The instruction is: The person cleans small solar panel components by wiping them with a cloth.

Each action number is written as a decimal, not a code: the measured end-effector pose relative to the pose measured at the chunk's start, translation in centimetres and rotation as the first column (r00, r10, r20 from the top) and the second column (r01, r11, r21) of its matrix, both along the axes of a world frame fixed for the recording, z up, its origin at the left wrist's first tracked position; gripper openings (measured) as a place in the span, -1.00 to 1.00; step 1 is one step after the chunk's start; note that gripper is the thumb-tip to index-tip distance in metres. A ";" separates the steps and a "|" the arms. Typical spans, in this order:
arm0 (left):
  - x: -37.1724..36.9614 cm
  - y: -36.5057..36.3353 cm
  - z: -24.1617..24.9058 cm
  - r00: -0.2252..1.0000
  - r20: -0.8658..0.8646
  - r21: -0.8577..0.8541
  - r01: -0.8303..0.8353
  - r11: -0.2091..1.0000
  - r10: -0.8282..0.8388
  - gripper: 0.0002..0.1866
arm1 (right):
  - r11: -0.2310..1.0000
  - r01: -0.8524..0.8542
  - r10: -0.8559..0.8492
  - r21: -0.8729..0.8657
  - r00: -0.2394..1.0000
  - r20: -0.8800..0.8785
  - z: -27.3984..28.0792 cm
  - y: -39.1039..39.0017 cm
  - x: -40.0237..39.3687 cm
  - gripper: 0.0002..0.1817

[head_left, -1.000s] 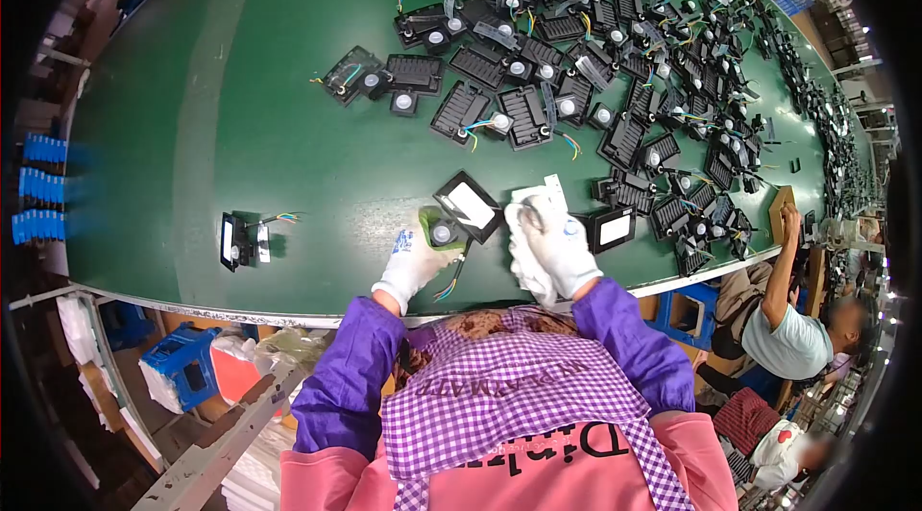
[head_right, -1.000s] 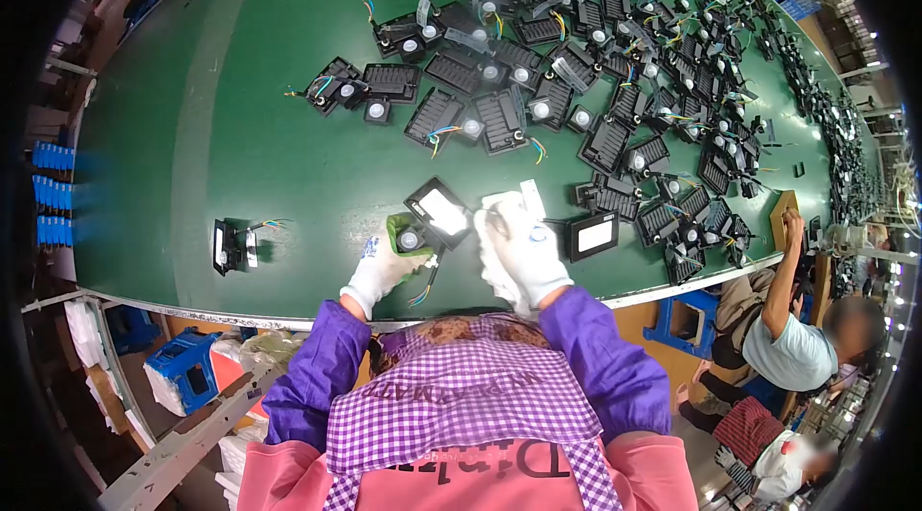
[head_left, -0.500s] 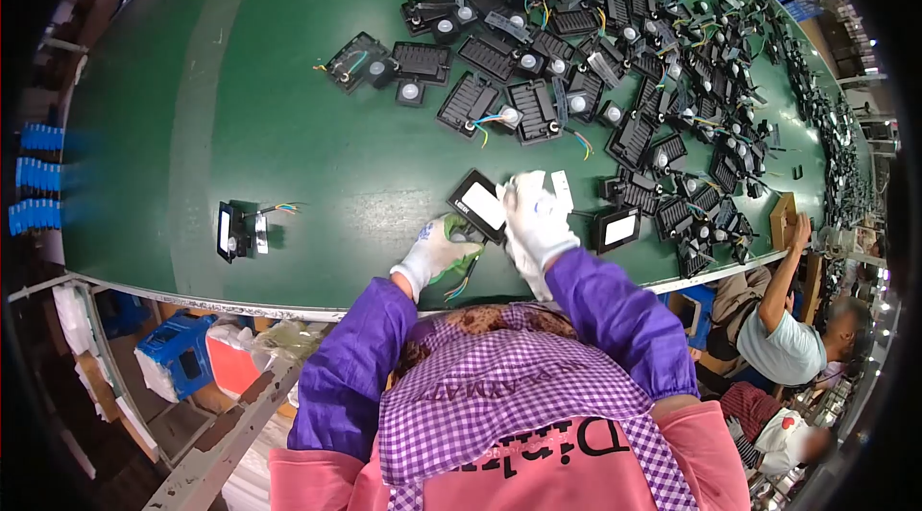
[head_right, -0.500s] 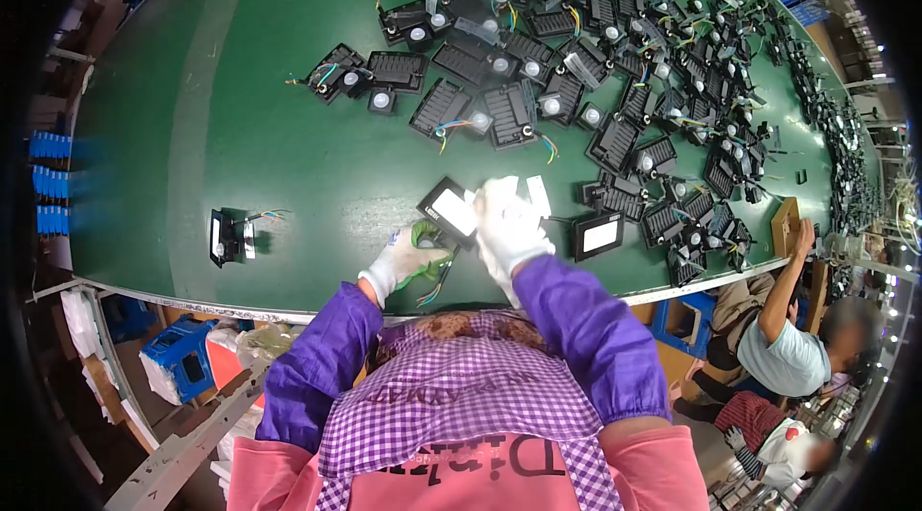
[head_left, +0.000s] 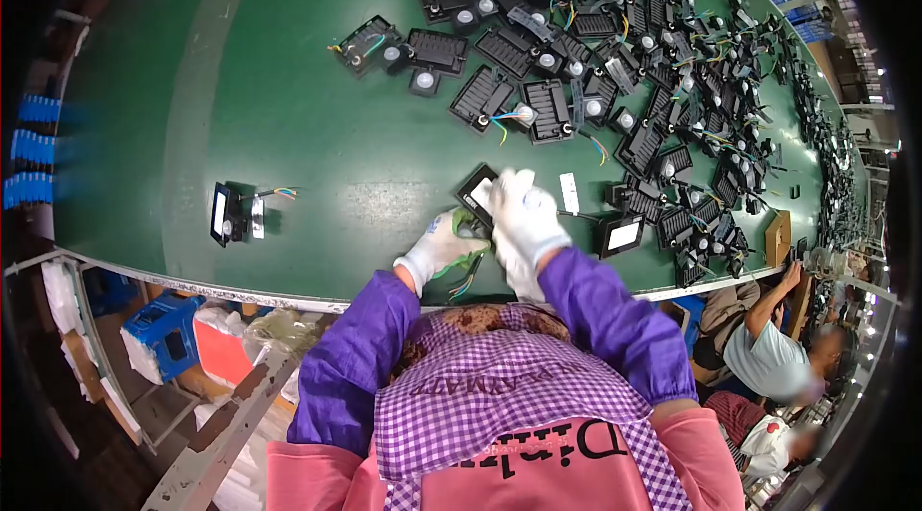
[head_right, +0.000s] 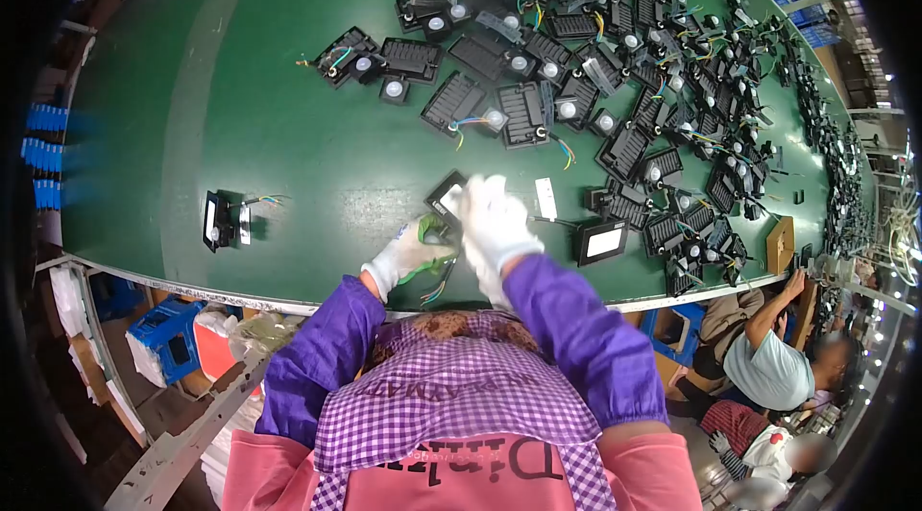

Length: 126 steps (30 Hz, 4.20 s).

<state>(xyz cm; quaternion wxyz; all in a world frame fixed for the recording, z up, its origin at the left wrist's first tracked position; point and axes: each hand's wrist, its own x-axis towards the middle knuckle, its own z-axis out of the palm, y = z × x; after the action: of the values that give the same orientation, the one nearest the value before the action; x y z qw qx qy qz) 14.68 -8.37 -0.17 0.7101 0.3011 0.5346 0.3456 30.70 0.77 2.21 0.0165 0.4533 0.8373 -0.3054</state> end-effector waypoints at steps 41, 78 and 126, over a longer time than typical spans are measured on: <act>-0.6 -0.6 0.0 0.994 -0.006 0.014 -0.108 0.994 0.108 -0.55 | 0.983 0.169 -0.169 -0.077 0.986 0.009 4.3 6.2 -4.2 -0.58; -0.7 0.7 1.3 0.988 -0.154 -0.086 0.007 0.996 -0.020 -0.61 | 0.999 0.017 -0.021 -0.040 0.993 -0.117 -1.8 6.4 -6.1 -0.77; -4.2 3.7 3.4 0.863 -0.281 -0.071 0.418 0.906 -0.420 -0.54 | 0.995 -0.097 0.096 0.004 0.989 0.110 5.3 1.9 -5.8 -0.68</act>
<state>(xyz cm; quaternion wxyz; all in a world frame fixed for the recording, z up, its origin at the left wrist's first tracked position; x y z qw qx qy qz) 10.48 -4.71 3.20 0.6831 0.4544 0.5560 0.1330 24.90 2.71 7.47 0.0752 0.4284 0.8574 -0.2750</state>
